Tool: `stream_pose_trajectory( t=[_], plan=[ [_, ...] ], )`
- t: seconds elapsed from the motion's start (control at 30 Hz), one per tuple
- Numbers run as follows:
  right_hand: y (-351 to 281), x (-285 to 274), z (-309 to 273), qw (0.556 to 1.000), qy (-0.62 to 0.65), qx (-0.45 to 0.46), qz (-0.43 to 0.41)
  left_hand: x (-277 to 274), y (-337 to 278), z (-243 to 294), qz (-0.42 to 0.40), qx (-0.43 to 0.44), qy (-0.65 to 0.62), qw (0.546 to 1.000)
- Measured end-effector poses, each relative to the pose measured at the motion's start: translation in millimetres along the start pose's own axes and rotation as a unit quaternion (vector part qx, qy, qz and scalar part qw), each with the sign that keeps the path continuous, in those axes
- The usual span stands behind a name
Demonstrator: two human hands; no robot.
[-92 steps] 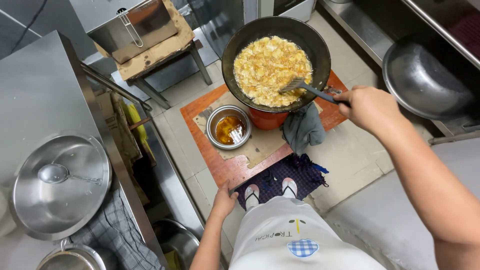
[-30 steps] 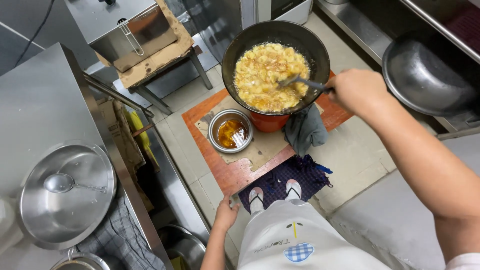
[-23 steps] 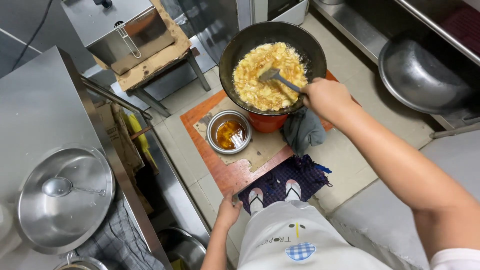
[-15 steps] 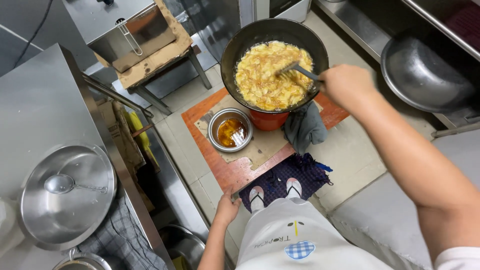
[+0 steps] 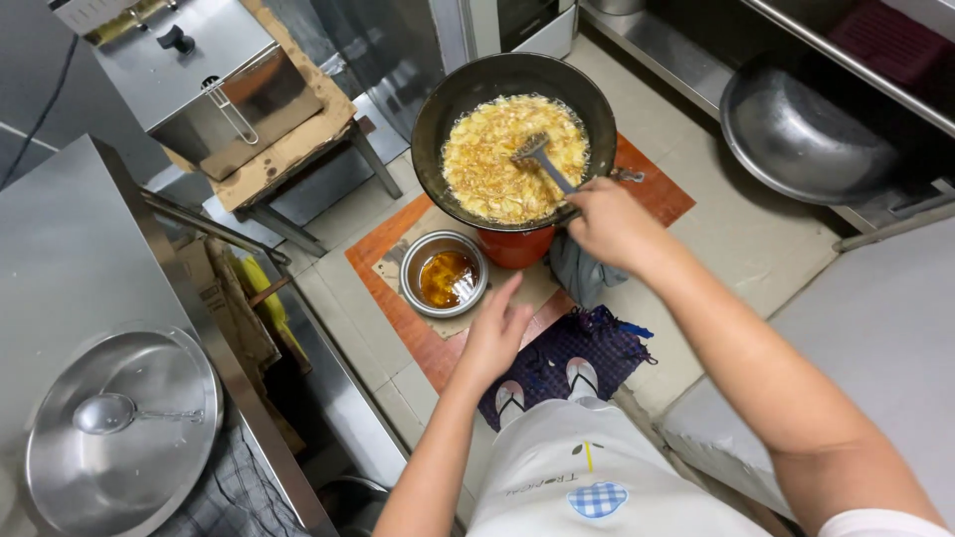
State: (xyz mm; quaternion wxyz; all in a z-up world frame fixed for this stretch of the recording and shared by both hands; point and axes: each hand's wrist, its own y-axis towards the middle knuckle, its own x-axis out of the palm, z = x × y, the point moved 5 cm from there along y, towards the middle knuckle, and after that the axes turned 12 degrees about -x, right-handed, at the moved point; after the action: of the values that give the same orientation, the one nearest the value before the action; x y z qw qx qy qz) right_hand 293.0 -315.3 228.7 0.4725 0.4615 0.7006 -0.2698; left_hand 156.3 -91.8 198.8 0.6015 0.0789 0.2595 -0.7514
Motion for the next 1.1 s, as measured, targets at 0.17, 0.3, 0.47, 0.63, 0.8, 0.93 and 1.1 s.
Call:
stream_pose_trajectory(
  t=[0.17, 0.3, 0.47, 0.63, 0.8, 0.93, 1.1],
  plan=[
    [-27.7, -14.4, -94.7, 0.985, 0.121, -0.075, 0.097, -19.3, 34.5, 84.8, -0.032, -0.013, -0.145, 0.989],
    [-51.0, -3.2, -134.5, 0.949, 0.314, 0.011, 0.036, -27.4, 74.6, 36.2, 0.005, -0.051, 0.004, 0.999],
    [-81.1, 43.6, -90.7, 0.914, 0.403, 0.001, 0.041, -46.3, 105.5, 12.6, 0.015, -0.052, 0.272, 0.961],
    [-117.3, 81.0, -32.8, 0.907, 0.421, -0.003, 0.030, -104.8, 97.0, 52.8, 0.091, -0.064, 0.367, 0.924],
    [-173.8, 111.1, 60.9, 0.832, 0.521, 0.175, 0.075, -137.4, 22.4, 115.4, 0.115, -0.035, 0.499, 0.858],
    [-208.4, 124.5, 131.4, 0.820, 0.513, 0.240, 0.085, -103.0, 19.5, 97.3, 0.119, -0.027, 0.562, 0.818],
    [-240.7, 136.6, 191.6, 0.842, 0.440, 0.308, 0.045, -54.9, 57.2, 76.5, 0.141, -0.004, 0.501, 0.854]
  ],
)
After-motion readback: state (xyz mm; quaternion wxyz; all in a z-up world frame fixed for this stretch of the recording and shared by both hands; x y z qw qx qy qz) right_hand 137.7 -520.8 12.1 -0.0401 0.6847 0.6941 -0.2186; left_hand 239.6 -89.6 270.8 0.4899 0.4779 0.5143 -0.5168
